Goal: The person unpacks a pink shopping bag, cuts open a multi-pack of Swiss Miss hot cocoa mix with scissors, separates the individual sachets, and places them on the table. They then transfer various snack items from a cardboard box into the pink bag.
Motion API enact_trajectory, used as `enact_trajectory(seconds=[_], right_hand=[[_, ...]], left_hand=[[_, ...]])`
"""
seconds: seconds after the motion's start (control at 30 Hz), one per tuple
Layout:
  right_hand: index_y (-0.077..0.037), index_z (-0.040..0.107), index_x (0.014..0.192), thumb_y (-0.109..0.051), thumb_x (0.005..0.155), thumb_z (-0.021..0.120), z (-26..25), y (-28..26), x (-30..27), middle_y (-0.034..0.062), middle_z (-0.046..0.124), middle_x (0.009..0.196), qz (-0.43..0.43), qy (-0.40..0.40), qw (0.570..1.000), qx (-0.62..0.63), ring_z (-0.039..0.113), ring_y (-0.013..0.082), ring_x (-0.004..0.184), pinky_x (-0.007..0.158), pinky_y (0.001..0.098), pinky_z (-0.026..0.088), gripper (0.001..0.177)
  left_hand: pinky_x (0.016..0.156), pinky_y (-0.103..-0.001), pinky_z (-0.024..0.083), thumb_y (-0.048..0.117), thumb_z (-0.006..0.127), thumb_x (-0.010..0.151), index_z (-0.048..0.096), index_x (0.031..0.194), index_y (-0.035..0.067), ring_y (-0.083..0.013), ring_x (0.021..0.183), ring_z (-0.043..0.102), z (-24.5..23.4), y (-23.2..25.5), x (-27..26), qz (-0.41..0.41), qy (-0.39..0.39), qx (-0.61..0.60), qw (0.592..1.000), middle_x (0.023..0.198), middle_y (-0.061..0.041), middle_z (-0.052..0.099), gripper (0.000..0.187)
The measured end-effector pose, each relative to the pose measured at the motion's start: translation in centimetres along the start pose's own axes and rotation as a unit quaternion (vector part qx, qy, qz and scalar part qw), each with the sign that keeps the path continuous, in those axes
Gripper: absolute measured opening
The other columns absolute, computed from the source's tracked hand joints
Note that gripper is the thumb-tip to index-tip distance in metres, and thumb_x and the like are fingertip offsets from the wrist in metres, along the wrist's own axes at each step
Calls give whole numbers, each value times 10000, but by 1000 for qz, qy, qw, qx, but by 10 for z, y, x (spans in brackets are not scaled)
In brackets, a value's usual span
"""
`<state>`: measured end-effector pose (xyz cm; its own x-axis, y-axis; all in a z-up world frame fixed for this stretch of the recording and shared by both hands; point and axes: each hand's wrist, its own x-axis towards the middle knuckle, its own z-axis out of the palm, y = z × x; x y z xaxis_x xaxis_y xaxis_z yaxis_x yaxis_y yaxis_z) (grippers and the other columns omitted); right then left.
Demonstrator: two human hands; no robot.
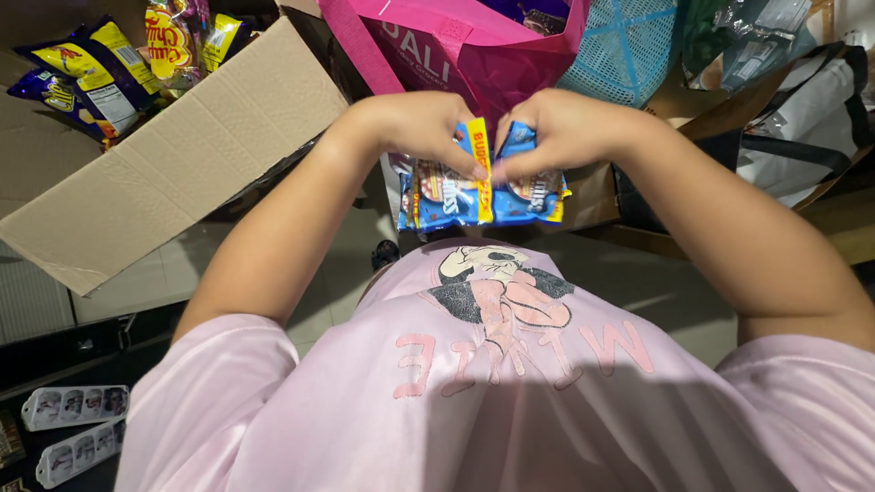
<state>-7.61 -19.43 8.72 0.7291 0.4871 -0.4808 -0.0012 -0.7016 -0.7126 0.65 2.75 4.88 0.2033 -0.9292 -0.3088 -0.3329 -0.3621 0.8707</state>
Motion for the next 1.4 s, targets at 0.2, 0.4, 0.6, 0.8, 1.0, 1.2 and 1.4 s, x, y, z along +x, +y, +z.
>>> enact_trajectory(seconds=[0.2, 0.4, 0.6, 0.8, 1.0, 1.2, 1.4], right_hand=[[-53, 770, 823, -435, 733, 845, 7, -9, 10, 46, 780, 675, 72, -106, 988, -80, 733, 145, 589, 566, 312, 563, 399], [-92, 809, 875, -420, 759, 827, 10, -6, 8, 24, 772, 750, 0, -29, 996, -82, 715, 151, 632, 578, 320, 546, 348], [-90, 821, 898, -297, 782, 838, 5, 4, -2, 34, 723, 766, -101, 33, 994, -26, 688, 139, 700, 627, 294, 533, 238], [-95, 809, 920, -289, 808, 810, -3, 23, -17, 45, 752, 741, 70, 55, 996, 18, 692, 146, 618, 579, 319, 546, 224], [-40, 807, 958, -228, 838, 814, -6, 71, -23, 38, 764, 813, 38, 110, 989, 91, 675, 95, 745, 688, 268, 548, 223], [-4, 791, 982, -192, 832, 824, 15, 110, -19, 52, 756, 841, 66, 151, 958, 233, 681, 104, 747, 689, 260, 550, 243], [19, 784, 944, -163, 817, 828, 38, 115, -21, 54, 762, 803, 115, 210, 923, 302, 689, 116, 688, 641, 276, 546, 226]], left_hand=[[630, -338, 556, 426, 893, 676, 809, 913, 60, -187, 628, 699, 17, 19, 9, -84, -43, 70, 993, 736, -78, 759, 444], [595, -305, 577, 322, 870, 676, 818, 919, 57, -157, 600, 711, 11, 9, 5, -89, -13, 4, 996, 731, -74, 768, 363], [600, -305, 556, 293, 873, 700, 813, 945, 47, -146, 613, 686, 8, -2, -2, -72, 26, -28, 997, 758, -70, 774, 353], [652, -292, 572, 320, 892, 697, 813, 959, 47, -127, 651, 708, 3, -14, -2, -71, 73, -47, 994, 793, -66, 786, 387], [663, -293, 574, 305, 908, 717, 799, 933, 33, -119, 666, 708, 10, -20, 4, -84, 160, -96, 979, 802, -69, 780, 364], [669, -293, 562, 302, 882, 738, 814, 910, 54, -114, 662, 701, 19, -29, 13, -94, 195, -126, 968, 791, -48, 789, 309], [678, -298, 558, 299, 886, 727, 809, 912, 47, -122, 661, 705, 25, -44, 19, -120, 206, -115, 964, 784, -55, 782, 323]])
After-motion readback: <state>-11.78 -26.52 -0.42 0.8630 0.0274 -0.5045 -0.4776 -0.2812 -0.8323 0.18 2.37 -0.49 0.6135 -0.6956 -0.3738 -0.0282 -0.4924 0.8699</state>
